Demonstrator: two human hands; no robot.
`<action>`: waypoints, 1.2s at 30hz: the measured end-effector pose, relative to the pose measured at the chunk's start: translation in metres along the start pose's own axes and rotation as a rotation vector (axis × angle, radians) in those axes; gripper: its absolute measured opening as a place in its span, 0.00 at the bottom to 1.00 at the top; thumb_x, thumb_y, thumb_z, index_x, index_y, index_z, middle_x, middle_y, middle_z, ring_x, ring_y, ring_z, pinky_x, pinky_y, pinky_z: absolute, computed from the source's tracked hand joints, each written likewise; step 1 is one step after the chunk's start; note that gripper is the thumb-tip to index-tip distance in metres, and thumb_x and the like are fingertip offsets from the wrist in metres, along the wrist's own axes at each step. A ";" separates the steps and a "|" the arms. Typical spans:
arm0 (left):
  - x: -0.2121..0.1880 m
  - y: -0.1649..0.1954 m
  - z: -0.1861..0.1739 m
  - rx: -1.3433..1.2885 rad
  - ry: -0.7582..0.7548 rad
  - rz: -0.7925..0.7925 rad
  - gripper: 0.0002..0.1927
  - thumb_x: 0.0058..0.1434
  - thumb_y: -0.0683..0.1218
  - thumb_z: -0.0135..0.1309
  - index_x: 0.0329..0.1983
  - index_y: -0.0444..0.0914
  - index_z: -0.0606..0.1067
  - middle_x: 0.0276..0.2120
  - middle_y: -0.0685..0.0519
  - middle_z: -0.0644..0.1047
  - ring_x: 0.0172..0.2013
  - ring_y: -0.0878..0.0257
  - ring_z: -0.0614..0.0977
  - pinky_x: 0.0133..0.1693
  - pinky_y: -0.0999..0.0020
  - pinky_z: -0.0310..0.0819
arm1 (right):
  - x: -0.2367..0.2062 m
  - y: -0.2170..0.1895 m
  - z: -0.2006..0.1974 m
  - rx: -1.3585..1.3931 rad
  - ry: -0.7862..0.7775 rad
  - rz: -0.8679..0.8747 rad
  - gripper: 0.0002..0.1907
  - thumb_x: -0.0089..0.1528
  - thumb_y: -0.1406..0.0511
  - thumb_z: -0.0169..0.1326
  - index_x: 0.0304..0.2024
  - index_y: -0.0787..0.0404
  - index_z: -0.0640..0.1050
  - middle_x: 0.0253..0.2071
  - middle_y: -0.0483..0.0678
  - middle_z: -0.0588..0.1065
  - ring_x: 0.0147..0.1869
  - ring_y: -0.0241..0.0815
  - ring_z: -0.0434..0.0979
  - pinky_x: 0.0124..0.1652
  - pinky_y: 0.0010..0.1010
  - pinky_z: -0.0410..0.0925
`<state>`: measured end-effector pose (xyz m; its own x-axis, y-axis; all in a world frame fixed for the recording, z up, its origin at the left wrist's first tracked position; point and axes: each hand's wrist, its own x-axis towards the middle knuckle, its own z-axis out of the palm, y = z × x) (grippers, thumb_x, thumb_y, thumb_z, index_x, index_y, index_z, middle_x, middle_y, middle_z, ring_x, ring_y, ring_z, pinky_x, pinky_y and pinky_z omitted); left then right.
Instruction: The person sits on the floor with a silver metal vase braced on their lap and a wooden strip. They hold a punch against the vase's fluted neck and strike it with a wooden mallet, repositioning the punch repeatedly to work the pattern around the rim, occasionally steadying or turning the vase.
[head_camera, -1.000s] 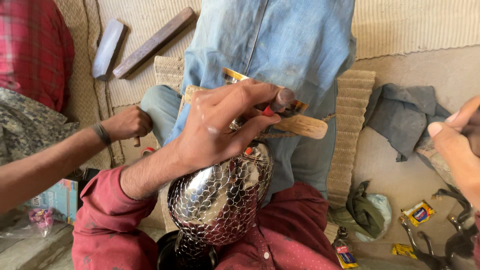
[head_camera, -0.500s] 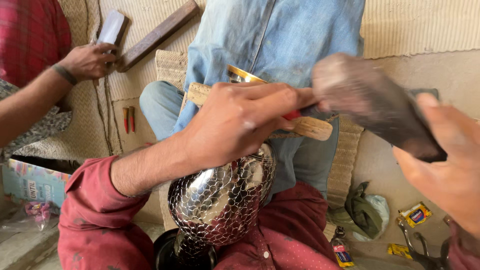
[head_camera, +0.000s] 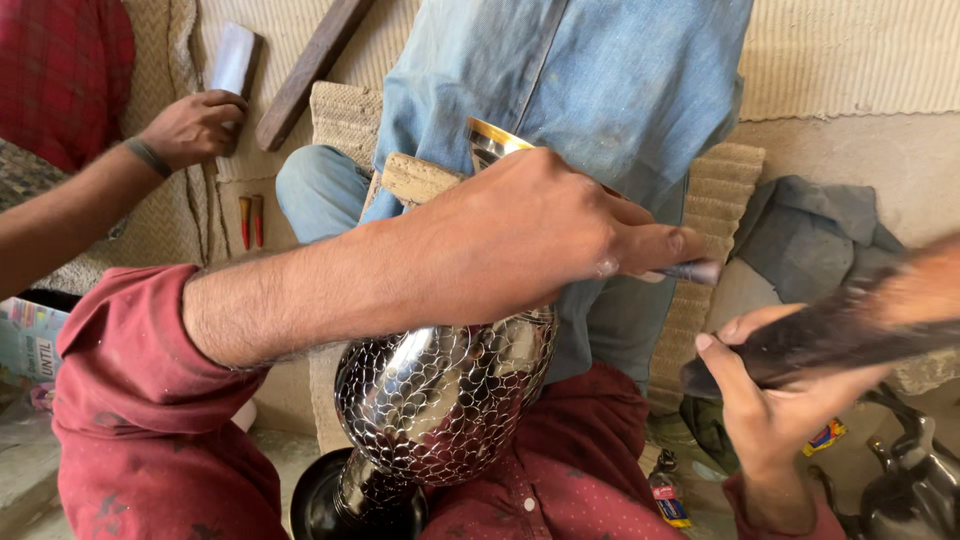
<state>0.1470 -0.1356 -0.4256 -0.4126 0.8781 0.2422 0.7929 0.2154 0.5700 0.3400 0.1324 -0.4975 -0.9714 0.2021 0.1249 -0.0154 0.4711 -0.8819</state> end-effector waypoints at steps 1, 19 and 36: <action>0.001 0.000 -0.003 -0.006 -0.019 0.017 0.30 0.58 0.37 0.57 0.65 0.43 0.74 0.49 0.51 0.83 0.36 0.54 0.86 0.30 0.61 0.79 | -0.004 0.002 0.002 0.050 -0.001 0.012 0.41 0.65 0.77 0.64 0.70 0.67 0.52 0.40 0.48 0.74 0.42 0.37 0.76 0.48 0.26 0.73; -0.056 -0.055 -0.020 -0.375 0.093 0.121 0.46 0.44 0.32 0.60 0.70 0.45 0.69 0.57 0.50 0.82 0.53 0.53 0.85 0.47 0.61 0.81 | 0.020 0.004 -0.032 -0.337 0.115 -0.180 0.24 0.65 0.78 0.63 0.57 0.71 0.65 0.40 0.51 0.74 0.41 0.39 0.77 0.45 0.27 0.72; -0.079 -0.038 -0.013 -0.452 0.482 -0.094 0.27 0.66 0.37 0.63 0.66 0.39 0.69 0.52 0.54 0.82 0.47 0.54 0.85 0.49 0.62 0.81 | 0.110 -0.073 -0.039 -0.633 -0.388 -0.122 0.08 0.64 0.78 0.60 0.42 0.68 0.74 0.37 0.56 0.75 0.38 0.48 0.76 0.41 0.34 0.69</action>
<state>0.1439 -0.2190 -0.4567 -0.7082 0.5529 0.4390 0.5207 -0.0108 0.8537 0.2436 0.1538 -0.4010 -0.9871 -0.1453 -0.0676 -0.1029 0.8979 -0.4280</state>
